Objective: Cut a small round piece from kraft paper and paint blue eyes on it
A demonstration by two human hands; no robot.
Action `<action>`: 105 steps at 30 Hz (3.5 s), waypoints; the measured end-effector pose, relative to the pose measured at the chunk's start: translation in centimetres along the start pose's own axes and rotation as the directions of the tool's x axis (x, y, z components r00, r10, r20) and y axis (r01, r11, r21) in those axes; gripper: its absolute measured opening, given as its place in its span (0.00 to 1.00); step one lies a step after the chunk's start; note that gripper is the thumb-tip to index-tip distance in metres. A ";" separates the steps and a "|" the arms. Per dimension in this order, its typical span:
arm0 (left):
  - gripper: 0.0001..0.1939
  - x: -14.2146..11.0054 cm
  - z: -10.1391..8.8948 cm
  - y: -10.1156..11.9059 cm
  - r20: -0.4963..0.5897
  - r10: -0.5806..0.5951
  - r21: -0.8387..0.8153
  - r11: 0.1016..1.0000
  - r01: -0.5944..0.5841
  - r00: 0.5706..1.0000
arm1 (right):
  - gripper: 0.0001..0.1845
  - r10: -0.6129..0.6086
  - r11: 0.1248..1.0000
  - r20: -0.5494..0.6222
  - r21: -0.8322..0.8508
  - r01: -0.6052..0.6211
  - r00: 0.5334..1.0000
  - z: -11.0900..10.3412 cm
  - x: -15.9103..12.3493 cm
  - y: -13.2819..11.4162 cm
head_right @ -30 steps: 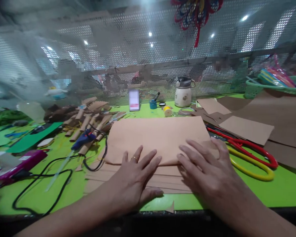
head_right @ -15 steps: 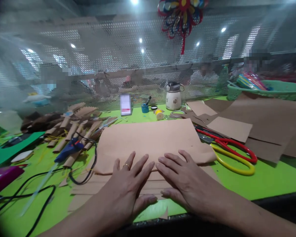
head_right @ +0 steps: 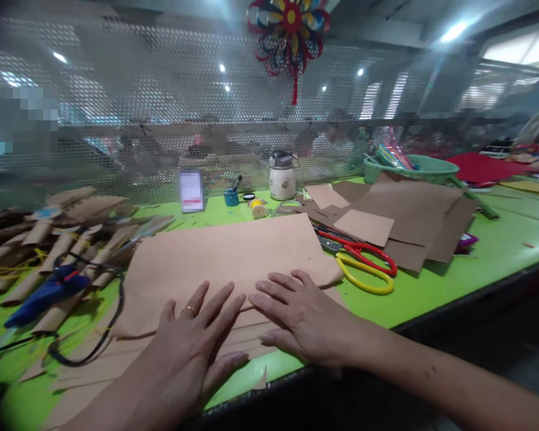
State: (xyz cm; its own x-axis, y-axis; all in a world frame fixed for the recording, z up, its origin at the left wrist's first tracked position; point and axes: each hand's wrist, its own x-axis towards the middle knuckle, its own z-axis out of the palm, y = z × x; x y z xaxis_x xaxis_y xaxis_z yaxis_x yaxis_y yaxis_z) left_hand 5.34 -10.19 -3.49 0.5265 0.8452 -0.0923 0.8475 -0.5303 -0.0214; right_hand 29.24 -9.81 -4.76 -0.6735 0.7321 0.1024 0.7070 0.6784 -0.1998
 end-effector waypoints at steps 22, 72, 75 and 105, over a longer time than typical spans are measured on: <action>0.37 -0.1 0.1 0.2 -0.043 0.064 0.114 0.992 -0.059 0.997 | 0.34 -0.099 0.994 0.041 0.046 0.097 0.994 -0.7 0.4 -0.1; 0.33 -0.1 1.4 -1.4 -0.260 0.425 0.297 0.889 -0.347 0.867 | 0.38 -0.133 0.991 0.086 -0.001 0.134 0.987 -0.6 -0.2 0.2; 0.33 -0.3 1.5 -1.6 -0.244 0.429 0.291 0.888 -0.356 0.870 | 0.39 -0.109 0.992 0.079 -0.046 0.113 0.991 -0.5 -1.1 0.4; 0.34 0.4 0.9 -2.3 -0.383 0.565 0.453 0.804 -0.384 0.730 | 0.36 0.346 0.877 -0.226 -0.268 -0.400 0.910 0.1 -8.9 3.4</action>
State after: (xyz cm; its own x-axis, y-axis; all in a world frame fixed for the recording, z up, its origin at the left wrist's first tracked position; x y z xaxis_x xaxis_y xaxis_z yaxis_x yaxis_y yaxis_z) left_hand 3.53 -8.68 -4.42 0.8893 0.3433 0.3022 0.4489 -0.7816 -0.4332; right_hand 37.64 -14.08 -6.42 -0.3197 0.9154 0.2448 0.9468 0.3186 0.0449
